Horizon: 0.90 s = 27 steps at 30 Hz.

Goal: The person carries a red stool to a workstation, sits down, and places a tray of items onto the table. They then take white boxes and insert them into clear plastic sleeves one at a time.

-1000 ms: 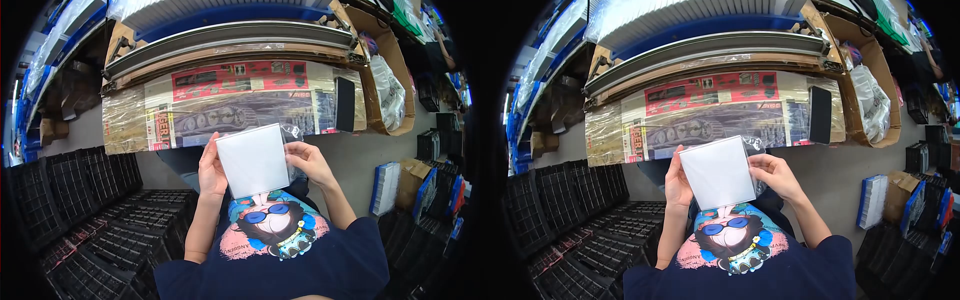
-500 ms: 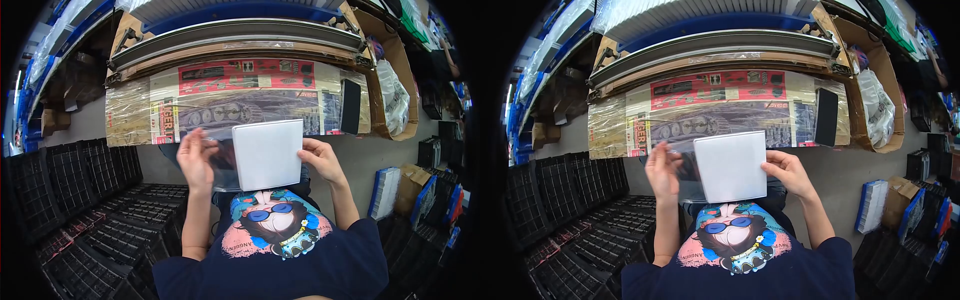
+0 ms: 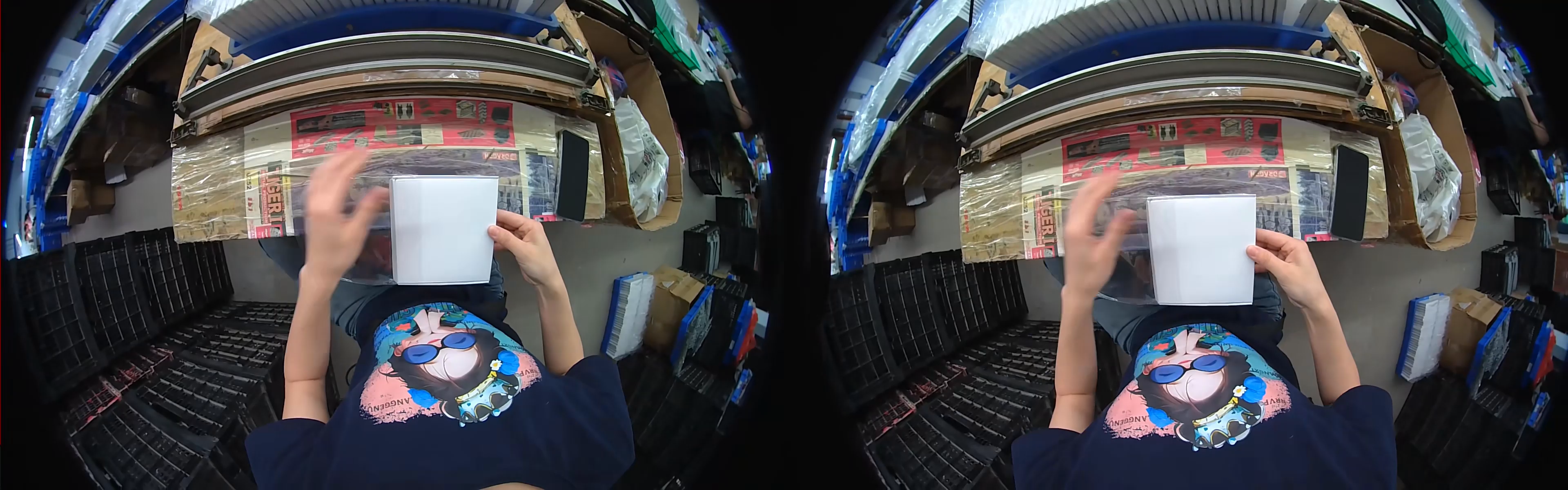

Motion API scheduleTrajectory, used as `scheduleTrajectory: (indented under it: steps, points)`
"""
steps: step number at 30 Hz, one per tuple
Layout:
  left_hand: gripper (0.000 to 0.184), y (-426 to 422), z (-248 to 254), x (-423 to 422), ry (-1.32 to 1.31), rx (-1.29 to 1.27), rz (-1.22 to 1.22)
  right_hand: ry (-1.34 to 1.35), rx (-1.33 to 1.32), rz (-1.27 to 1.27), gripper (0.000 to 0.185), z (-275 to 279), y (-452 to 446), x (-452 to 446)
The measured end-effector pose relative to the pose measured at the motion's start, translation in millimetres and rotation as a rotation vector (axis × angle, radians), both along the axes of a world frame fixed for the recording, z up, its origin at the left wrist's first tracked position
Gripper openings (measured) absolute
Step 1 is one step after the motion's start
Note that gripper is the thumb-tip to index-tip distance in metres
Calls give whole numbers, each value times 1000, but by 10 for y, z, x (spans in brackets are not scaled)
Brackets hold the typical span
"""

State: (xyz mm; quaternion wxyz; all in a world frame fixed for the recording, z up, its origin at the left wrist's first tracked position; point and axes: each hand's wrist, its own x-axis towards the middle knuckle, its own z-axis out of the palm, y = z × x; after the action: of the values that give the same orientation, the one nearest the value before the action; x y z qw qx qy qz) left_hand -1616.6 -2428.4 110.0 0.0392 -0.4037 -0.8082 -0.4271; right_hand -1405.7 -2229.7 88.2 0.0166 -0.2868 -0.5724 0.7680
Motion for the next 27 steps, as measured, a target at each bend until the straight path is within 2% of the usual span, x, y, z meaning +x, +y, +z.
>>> scheduleTrajectory:
  steps: [1,3,7,8,11,14,17,23,27]
  points:
    - [35,92,23,49,16,-84,-106,-5,9,4,37,17,-5,2]
    - [31,131,-96,9,-129,-157,-178,2,14,2,37,25,-9,24]
    - [18,161,-142,-84,-658,-8,-185,28,8,-27,37,29,39,114]
    - [12,179,-170,-76,-681,81,-172,31,7,-32,37,27,44,125]
    - [13,164,-172,-122,-743,-7,-140,28,8,-42,38,3,51,148]
    - [13,183,-367,-120,-777,199,-182,40,12,-58,38,19,62,142]
    - [18,225,-370,-61,-942,373,-218,46,0,-96,38,25,54,129]
    - [22,342,-182,55,-984,280,-228,62,-31,-91,38,32,30,102]
    - [20,376,-190,63,-809,156,-185,61,-21,-90,38,50,18,96]
